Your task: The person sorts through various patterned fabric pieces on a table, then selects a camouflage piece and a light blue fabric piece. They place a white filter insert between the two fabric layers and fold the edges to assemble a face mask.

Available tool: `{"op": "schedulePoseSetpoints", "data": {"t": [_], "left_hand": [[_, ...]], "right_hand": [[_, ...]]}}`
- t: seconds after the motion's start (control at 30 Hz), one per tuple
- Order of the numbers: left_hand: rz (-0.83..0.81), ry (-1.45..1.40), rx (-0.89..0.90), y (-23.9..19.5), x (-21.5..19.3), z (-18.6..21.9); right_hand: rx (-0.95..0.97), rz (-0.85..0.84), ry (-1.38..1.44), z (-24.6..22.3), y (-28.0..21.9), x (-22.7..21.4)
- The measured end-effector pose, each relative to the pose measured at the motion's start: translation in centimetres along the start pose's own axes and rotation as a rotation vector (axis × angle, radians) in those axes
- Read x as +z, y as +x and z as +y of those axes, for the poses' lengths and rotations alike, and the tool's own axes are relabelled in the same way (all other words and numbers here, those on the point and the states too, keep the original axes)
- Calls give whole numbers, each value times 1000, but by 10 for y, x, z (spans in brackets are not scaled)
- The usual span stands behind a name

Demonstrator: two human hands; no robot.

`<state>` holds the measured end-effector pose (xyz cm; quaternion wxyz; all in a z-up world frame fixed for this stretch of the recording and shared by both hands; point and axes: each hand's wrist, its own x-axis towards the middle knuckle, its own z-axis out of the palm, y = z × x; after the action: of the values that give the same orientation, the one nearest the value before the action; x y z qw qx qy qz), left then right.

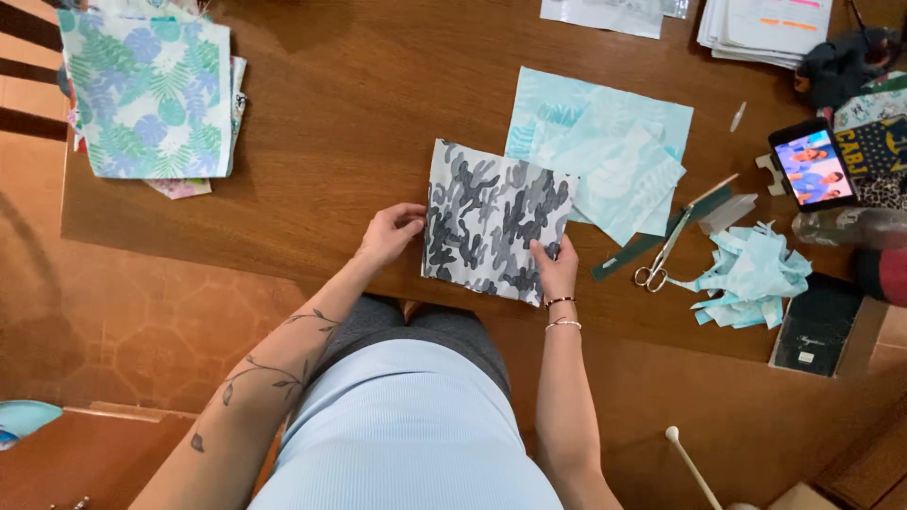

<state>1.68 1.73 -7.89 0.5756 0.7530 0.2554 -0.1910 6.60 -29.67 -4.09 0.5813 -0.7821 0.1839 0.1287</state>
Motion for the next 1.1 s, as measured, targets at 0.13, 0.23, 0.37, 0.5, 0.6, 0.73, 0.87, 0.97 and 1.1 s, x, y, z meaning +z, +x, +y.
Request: {"op": "schedulePoseSetpoints", "data": {"t": [0.13,0.23,0.37,0.5,0.6,0.73,0.87,0.97,1.1], "left_hand": [[119,139,155,17,22,-20],[172,169,35,3,17,6],[125,209,-107,11,17,-2],[194,198,-100,6,3,-5],[238,194,-113,5,-9,-9],[262,181,-174,-7,-26,-7],[310,110,-212,-7,-42,-9],[355,66,-278,-16,-59,0],[406,101,-187,-18,-71,-6]], "right_hand": [[6,20,1,-6,-3,-2],[18,27,28,14,5,0],[26,40,47,5,3,0],[23,66,19,51,20,-5],[6,70,-27,88,35,-8],[-5,31,-37,65,23,9],[58,-38,28,25,13,26],[17,-113,13,16,15,34],[22,-129,49,44,31,47]]}}
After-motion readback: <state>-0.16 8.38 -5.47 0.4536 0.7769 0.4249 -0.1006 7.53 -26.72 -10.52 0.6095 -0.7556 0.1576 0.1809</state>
